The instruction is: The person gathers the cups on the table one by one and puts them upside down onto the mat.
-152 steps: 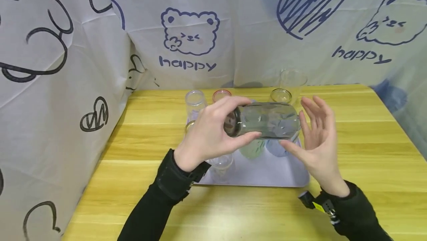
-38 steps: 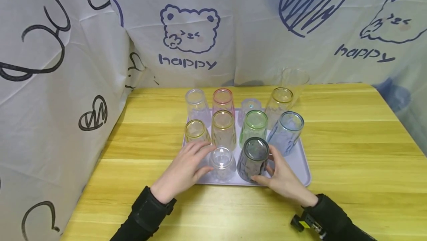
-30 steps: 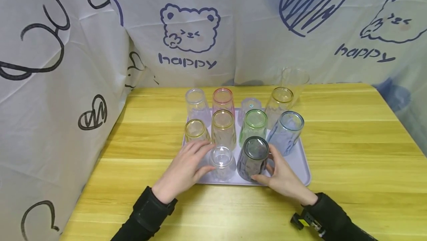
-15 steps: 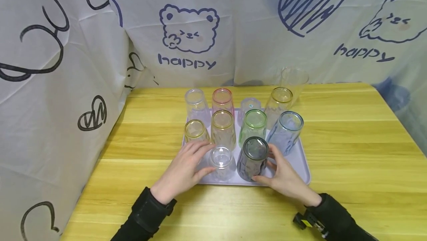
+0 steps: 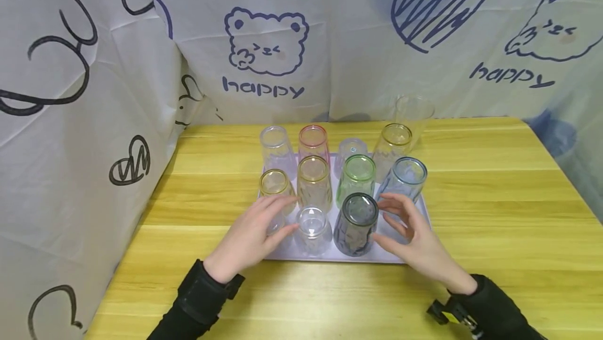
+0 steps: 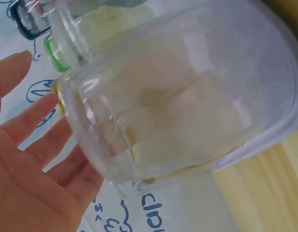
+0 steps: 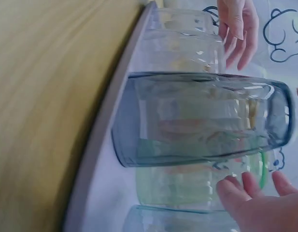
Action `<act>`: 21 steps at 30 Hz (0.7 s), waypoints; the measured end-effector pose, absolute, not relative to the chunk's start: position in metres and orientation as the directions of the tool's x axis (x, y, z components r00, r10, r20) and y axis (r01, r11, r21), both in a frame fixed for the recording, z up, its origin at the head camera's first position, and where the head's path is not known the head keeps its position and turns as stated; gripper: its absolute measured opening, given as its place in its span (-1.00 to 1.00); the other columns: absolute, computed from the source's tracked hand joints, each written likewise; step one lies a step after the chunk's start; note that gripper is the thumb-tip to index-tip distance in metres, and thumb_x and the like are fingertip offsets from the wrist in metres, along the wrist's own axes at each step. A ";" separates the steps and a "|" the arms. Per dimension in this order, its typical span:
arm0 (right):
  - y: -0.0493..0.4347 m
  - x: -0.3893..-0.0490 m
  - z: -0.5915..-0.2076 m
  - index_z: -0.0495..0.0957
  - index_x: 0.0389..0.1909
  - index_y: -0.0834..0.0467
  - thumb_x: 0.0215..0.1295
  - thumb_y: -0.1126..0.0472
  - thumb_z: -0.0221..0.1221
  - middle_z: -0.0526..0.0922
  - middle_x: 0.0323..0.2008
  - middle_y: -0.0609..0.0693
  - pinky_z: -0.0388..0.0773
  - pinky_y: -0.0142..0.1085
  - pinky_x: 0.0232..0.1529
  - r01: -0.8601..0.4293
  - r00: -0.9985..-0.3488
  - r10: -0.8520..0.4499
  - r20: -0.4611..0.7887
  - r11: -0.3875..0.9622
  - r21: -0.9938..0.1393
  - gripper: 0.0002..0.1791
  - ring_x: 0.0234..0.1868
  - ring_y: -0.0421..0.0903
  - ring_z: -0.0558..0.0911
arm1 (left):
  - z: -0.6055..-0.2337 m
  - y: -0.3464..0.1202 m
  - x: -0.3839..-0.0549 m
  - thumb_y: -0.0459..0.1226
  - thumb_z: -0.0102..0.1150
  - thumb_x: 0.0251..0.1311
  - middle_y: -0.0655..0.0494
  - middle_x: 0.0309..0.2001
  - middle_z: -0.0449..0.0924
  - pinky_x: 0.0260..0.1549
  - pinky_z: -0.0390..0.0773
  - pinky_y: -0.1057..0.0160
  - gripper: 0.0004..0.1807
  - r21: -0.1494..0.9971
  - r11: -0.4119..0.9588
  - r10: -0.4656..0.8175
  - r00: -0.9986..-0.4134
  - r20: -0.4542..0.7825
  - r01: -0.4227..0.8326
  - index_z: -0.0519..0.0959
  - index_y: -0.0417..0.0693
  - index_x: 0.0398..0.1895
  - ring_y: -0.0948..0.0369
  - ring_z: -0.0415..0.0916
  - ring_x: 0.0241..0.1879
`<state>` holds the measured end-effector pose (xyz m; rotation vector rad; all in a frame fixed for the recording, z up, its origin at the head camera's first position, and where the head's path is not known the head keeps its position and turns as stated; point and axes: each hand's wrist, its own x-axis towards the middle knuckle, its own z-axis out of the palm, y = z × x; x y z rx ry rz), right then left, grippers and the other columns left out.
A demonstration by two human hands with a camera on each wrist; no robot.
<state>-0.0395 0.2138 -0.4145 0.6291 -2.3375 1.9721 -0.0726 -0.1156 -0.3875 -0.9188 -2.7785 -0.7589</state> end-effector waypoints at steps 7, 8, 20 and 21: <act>0.229 -0.043 -0.401 0.17 0.37 0.46 0.18 0.74 0.05 0.53 0.22 0.01 0.48 -0.44 0.33 -0.400 -0.874 -0.262 0.410 -0.095 -0.912 -0.30 0.28 -0.21 0.52 | -0.377 -0.119 -0.077 -0.15 0.28 0.32 0.03 0.17 0.64 0.24 0.57 0.06 -0.59 0.431 0.653 0.507 -0.783 0.362 0.622 0.58 -0.07 0.19 0.08 0.56 0.20; 0.231 -0.044 -0.399 0.17 0.38 0.46 0.19 0.74 0.03 0.54 0.22 0.03 0.49 -0.42 0.33 -0.402 -0.870 -0.259 0.419 -0.119 -0.908 -0.31 0.27 -0.20 0.53 | -0.376 -0.119 -0.078 -0.16 0.29 0.31 0.04 0.15 0.65 0.22 0.59 0.07 -0.61 0.432 0.648 0.502 -0.779 0.375 0.627 0.59 -0.06 0.16 0.09 0.57 0.19; 0.272 -0.068 -0.371 0.26 0.37 0.32 0.39 0.63 -0.08 0.59 0.13 0.06 0.56 -0.36 0.26 -0.397 -0.892 -0.122 0.436 -0.248 -0.883 -0.46 0.20 -0.12 0.61 | -0.338 -0.110 -0.109 -0.25 0.28 0.30 -0.02 0.08 0.67 0.20 0.60 0.10 -0.66 0.381 0.593 0.499 -0.695 0.518 0.710 0.61 -0.14 0.11 0.07 0.60 0.14; 0.276 -0.071 -0.370 0.24 0.38 0.33 0.41 0.59 -0.06 0.58 0.12 0.05 0.56 -0.34 0.26 -0.390 -0.896 -0.113 0.429 -0.258 -0.884 -0.47 0.20 -0.11 0.61 | -0.334 -0.108 -0.113 -0.24 0.28 0.31 -0.02 0.09 0.67 0.20 0.60 0.10 -0.65 0.373 0.593 0.501 -0.689 0.523 0.714 0.61 -0.14 0.12 0.07 0.59 0.14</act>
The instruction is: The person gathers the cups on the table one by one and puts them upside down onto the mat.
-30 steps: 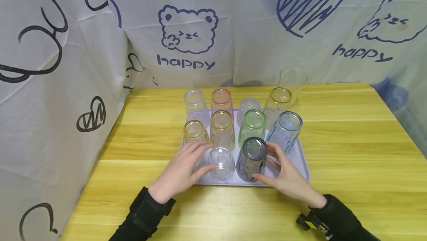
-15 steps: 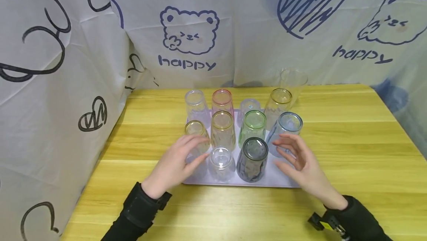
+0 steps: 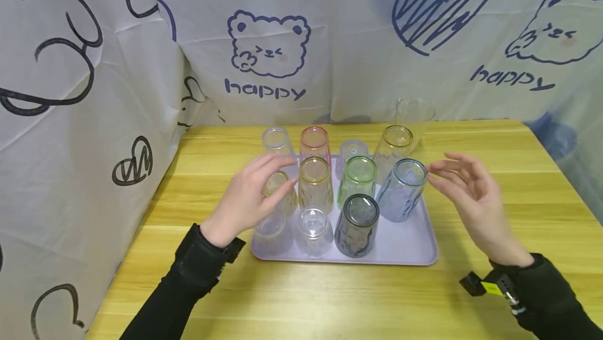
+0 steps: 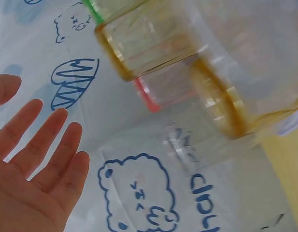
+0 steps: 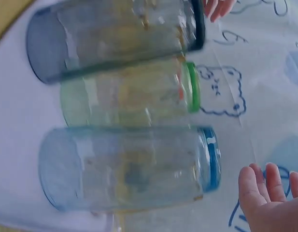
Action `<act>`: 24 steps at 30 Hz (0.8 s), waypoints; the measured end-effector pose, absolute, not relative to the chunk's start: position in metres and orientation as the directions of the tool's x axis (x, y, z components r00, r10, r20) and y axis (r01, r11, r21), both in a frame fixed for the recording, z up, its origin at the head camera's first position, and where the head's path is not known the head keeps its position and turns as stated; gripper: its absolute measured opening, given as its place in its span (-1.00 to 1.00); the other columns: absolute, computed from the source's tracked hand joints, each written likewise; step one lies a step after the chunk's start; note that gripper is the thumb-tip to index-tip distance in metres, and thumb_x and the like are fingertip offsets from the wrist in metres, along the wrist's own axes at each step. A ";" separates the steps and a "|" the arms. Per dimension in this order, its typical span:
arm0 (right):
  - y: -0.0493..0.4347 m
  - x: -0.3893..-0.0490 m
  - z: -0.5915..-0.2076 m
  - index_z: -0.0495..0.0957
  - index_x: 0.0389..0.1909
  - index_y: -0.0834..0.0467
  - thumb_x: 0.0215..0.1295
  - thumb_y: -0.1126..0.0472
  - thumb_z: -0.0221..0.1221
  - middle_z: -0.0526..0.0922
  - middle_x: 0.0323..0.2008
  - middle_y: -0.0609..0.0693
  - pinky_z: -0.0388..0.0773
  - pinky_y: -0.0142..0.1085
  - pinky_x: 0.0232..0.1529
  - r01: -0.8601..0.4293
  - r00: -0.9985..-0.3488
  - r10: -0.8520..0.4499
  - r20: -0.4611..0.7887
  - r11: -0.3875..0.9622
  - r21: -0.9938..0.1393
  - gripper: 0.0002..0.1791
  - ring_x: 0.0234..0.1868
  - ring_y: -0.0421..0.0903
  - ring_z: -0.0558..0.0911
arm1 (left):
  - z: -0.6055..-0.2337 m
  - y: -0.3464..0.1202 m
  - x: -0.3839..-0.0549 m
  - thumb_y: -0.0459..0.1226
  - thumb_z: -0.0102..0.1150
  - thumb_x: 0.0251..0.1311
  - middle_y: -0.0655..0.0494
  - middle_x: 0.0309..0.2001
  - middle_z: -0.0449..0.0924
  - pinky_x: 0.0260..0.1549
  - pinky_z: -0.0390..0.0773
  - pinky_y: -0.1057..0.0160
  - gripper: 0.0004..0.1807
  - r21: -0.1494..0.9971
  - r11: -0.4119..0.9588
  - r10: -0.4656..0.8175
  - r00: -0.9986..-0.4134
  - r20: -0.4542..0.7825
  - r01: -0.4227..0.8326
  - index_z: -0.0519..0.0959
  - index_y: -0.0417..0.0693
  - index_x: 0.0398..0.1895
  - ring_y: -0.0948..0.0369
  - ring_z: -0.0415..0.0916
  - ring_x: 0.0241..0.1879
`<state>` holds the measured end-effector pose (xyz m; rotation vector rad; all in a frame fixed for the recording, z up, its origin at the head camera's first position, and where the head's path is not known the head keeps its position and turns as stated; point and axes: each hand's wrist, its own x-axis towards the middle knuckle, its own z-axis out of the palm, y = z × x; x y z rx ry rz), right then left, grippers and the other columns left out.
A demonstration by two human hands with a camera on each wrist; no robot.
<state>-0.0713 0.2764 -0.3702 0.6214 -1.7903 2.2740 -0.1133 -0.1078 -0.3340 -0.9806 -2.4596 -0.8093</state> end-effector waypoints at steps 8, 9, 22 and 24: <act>0.301 -0.108 -0.366 0.27 0.33 0.33 0.38 0.54 0.05 0.58 0.03 0.06 0.58 -0.43 0.20 -0.408 -0.911 0.060 0.407 -0.261 -0.875 -0.49 0.10 -0.13 0.63 | -0.312 -0.079 -0.145 -0.14 0.18 0.39 0.03 0.19 0.62 0.28 0.52 0.10 -0.59 0.311 0.613 0.559 -0.677 0.478 0.726 0.54 -0.05 0.24 0.09 0.54 0.23; 0.303 -0.112 -0.367 0.29 0.31 0.29 0.37 0.55 0.06 0.57 0.03 0.05 0.58 -0.47 0.18 -0.408 -0.913 0.088 0.398 -0.236 -0.882 -0.49 0.10 -0.14 0.63 | -0.310 -0.075 -0.149 -0.13 0.18 0.40 0.04 0.20 0.61 0.29 0.51 0.10 -0.59 0.309 0.616 0.566 -0.680 0.466 0.724 0.53 -0.05 0.25 0.09 0.54 0.24; 0.320 -0.171 -0.378 0.04 0.48 -0.06 0.38 0.19 0.21 0.22 0.09 -0.28 0.27 -0.36 0.50 -0.073 -0.940 0.308 0.149 0.245 -0.967 -0.24 0.35 -0.18 0.26 | -0.297 -0.019 -0.204 -0.09 0.12 0.43 0.02 0.34 0.48 0.39 0.41 0.12 -0.45 0.280 0.663 0.629 -0.720 0.292 0.694 0.38 -0.05 0.41 0.08 0.47 0.28; 0.321 -0.179 -0.381 -0.07 0.52 -0.09 0.38 0.09 0.22 0.15 0.14 -0.29 0.14 -0.16 0.60 -0.015 -0.944 0.308 0.115 0.311 -0.950 -0.16 0.42 -0.10 0.17 | -0.297 -0.012 -0.209 -0.09 0.11 0.43 0.02 0.35 0.48 0.40 0.39 0.11 -0.45 0.270 0.669 0.635 -0.721 0.276 0.693 0.38 -0.05 0.42 0.06 0.44 0.31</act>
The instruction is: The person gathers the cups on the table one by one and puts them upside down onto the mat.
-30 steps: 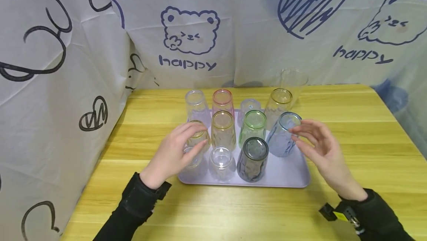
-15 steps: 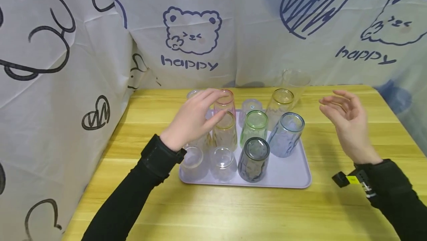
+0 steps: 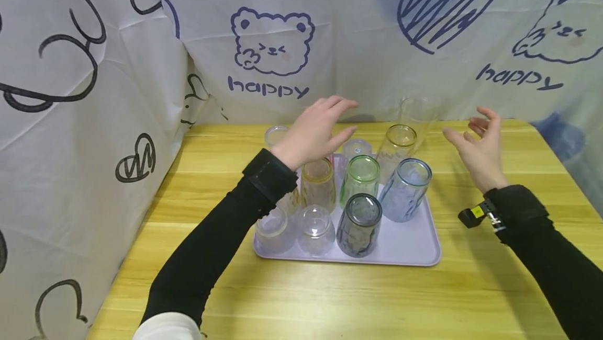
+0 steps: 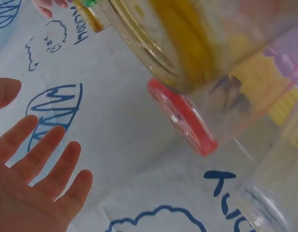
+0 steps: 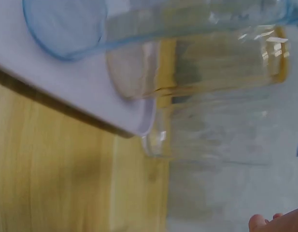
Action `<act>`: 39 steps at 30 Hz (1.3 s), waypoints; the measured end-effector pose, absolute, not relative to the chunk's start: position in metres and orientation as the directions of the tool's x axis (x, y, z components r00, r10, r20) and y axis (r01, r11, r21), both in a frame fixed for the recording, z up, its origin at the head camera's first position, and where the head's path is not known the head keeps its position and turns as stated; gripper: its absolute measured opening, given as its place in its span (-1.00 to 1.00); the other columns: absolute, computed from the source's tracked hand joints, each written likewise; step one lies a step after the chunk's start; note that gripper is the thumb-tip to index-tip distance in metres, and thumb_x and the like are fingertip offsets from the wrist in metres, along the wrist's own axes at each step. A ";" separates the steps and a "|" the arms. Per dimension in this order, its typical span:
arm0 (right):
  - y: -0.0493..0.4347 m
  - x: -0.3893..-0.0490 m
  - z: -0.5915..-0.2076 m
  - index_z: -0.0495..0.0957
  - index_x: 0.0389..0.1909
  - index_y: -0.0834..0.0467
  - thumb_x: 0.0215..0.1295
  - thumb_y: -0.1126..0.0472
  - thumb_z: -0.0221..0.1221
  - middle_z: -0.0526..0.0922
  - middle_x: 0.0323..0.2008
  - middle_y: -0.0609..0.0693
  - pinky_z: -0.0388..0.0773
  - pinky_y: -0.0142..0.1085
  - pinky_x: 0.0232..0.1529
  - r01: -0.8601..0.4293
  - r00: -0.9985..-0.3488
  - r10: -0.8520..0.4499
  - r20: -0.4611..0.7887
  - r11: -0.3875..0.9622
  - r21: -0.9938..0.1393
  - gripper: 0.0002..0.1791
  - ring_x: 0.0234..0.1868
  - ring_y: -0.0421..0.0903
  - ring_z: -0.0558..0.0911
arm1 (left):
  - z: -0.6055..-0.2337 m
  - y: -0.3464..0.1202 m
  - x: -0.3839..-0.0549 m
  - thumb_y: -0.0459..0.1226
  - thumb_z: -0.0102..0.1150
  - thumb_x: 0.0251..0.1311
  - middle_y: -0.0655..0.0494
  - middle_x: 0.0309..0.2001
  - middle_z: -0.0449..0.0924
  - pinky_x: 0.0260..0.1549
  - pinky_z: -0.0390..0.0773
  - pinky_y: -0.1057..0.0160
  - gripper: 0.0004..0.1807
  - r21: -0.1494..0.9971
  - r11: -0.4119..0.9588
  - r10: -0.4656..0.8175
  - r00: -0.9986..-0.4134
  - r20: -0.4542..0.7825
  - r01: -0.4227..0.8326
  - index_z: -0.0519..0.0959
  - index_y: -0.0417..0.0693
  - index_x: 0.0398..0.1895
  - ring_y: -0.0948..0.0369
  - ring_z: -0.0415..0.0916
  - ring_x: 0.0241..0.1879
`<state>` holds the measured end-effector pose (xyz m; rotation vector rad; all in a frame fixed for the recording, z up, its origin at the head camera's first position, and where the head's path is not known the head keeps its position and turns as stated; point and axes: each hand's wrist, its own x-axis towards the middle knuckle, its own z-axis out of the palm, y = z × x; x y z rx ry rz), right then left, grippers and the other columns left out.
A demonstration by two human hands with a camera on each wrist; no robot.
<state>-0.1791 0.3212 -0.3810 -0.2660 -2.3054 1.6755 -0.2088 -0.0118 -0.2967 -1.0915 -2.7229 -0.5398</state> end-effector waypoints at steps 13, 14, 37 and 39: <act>0.311 -0.217 -0.398 -0.36 0.59 -0.13 0.28 -0.15 0.28 -0.21 0.60 0.21 -0.05 0.04 0.63 0.092 -0.964 0.267 -0.003 0.324 -0.941 0.14 0.63 0.11 -0.14 | -0.298 0.024 -0.225 0.02 0.04 0.47 0.07 0.41 0.41 0.46 0.32 0.16 -0.41 0.192 0.703 0.672 -0.728 0.136 0.685 0.33 0.04 0.47 0.09 0.36 0.40; 0.310 -0.218 -0.398 -0.38 0.59 -0.12 0.28 -0.17 0.28 -0.22 0.61 0.21 -0.05 0.07 0.63 0.097 -0.967 0.253 -0.012 0.328 -0.939 0.15 0.64 0.12 -0.15 | -0.297 0.026 -0.224 0.03 0.03 0.47 0.08 0.42 0.40 0.46 0.32 0.16 -0.41 0.187 0.707 0.672 -0.730 0.122 0.682 0.33 0.05 0.47 0.09 0.36 0.40; 0.290 -0.252 -0.408 -0.32 0.60 0.07 0.24 -0.19 0.32 0.06 0.53 0.34 0.26 0.15 0.44 0.100 -0.990 0.133 -0.051 0.398 -0.912 0.21 0.52 0.28 0.12 | -0.277 0.026 -0.222 0.10 0.01 0.46 0.11 0.46 0.35 0.44 0.34 0.15 -0.36 0.139 0.706 0.704 -0.709 -0.030 0.695 0.26 0.15 0.52 0.10 0.36 0.38; 0.289 -0.253 -0.409 -0.31 0.60 0.07 0.23 -0.20 0.32 0.06 0.54 0.33 0.27 0.14 0.43 0.106 -0.989 0.139 -0.054 0.399 -0.911 0.21 0.51 0.26 0.14 | -0.276 0.027 -0.224 0.09 0.01 0.46 0.12 0.46 0.34 0.46 0.31 0.16 -0.36 0.134 0.708 0.703 -0.710 -0.043 0.693 0.25 0.15 0.52 0.12 0.34 0.41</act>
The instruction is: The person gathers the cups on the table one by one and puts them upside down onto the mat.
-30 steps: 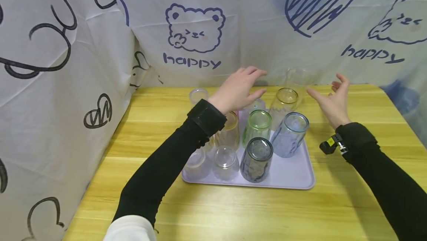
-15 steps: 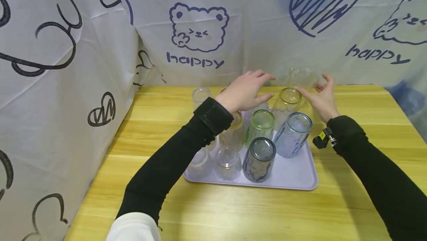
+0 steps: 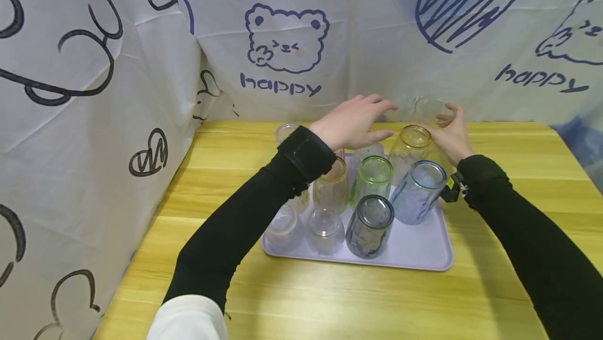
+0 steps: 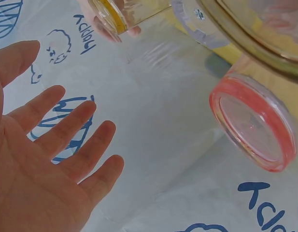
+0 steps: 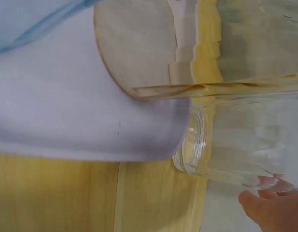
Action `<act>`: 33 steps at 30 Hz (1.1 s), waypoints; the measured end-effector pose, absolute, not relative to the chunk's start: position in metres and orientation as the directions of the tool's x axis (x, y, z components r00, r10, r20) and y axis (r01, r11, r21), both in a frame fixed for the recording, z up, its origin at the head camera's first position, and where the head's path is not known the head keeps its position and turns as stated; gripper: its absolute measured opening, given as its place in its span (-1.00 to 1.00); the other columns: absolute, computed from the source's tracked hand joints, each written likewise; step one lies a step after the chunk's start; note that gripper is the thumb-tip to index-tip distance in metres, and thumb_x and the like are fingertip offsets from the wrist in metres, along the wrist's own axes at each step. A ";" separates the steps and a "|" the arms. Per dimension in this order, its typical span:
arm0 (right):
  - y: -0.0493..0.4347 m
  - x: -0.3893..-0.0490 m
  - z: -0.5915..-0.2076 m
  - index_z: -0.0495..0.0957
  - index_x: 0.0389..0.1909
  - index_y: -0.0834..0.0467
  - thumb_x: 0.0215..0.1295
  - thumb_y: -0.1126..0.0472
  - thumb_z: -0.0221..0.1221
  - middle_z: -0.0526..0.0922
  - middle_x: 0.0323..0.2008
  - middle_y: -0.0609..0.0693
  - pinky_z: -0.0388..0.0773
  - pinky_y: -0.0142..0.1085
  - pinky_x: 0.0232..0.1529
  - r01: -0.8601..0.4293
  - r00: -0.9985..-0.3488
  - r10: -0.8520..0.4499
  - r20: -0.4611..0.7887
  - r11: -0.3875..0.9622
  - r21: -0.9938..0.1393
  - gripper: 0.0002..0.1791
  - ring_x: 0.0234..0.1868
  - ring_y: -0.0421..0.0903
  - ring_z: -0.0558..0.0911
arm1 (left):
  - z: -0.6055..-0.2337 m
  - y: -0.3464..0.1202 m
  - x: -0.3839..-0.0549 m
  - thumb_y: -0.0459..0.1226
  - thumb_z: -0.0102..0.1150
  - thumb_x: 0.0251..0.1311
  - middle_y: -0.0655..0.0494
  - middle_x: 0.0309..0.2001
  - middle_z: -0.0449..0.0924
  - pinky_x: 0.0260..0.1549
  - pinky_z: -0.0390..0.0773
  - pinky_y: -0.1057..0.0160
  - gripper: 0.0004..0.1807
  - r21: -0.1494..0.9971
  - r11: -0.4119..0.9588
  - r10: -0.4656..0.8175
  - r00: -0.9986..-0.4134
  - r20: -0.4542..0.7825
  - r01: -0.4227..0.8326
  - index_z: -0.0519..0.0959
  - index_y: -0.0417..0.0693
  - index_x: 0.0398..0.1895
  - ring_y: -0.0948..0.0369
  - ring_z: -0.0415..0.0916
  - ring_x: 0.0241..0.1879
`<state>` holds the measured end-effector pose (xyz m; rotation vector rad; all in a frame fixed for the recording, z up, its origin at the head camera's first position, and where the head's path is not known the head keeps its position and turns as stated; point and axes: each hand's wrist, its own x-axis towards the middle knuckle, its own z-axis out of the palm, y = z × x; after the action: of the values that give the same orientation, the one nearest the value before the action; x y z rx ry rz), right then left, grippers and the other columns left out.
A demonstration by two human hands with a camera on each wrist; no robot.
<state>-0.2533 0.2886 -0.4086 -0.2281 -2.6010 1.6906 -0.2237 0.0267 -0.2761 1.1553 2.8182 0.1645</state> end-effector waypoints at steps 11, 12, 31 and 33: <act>0.298 -0.246 -0.411 -0.24 0.60 0.06 0.23 -0.23 0.31 0.08 0.54 0.29 0.26 0.10 0.45 0.113 -0.984 0.171 -0.049 0.392 -0.913 0.17 0.50 0.23 0.17 | -0.275 0.033 -0.229 0.10 0.00 0.46 0.13 0.48 0.32 0.47 0.28 0.18 -0.35 0.125 0.710 0.704 -0.707 -0.071 0.694 0.22 0.17 0.54 0.13 0.31 0.43; 0.300 -0.243 -0.411 -0.24 0.60 0.05 0.23 -0.23 0.31 0.08 0.54 0.28 0.27 0.09 0.44 0.116 -0.984 0.173 -0.050 0.394 -0.912 0.17 0.50 0.23 0.18 | -0.275 0.033 -0.229 0.10 0.01 0.46 0.12 0.48 0.32 0.47 0.28 0.18 -0.35 0.125 0.709 0.705 -0.706 -0.070 0.694 0.22 0.17 0.54 0.13 0.32 0.43; 0.322 -0.207 -0.410 -0.07 0.54 -0.01 0.25 -0.10 0.34 0.32 0.35 -0.10 0.29 -0.45 0.14 0.090 -0.951 0.306 0.041 0.404 -0.910 0.01 0.36 -0.07 0.31 | -0.270 0.038 -0.223 0.09 -0.01 0.47 0.12 0.50 0.30 0.50 0.24 0.18 -0.35 0.168 0.687 0.722 -0.691 -0.044 0.707 0.22 0.15 0.54 0.13 0.28 0.46; 0.322 -0.203 -0.405 -0.03 0.52 -0.03 0.25 -0.04 0.35 0.33 0.23 -0.26 0.29 -0.49 0.13 0.053 -0.940 0.329 0.085 0.391 -0.919 -0.04 0.32 -0.15 0.33 | -0.268 0.035 -0.221 0.08 0.01 0.47 0.12 0.49 0.31 0.50 0.25 0.19 -0.36 0.188 0.683 0.722 -0.692 -0.020 0.706 0.23 0.14 0.53 0.13 0.29 0.45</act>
<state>-0.2034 0.3216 -0.4049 -0.3373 -2.3975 1.5698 -0.2207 0.0354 -0.2677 1.1893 2.7960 0.2539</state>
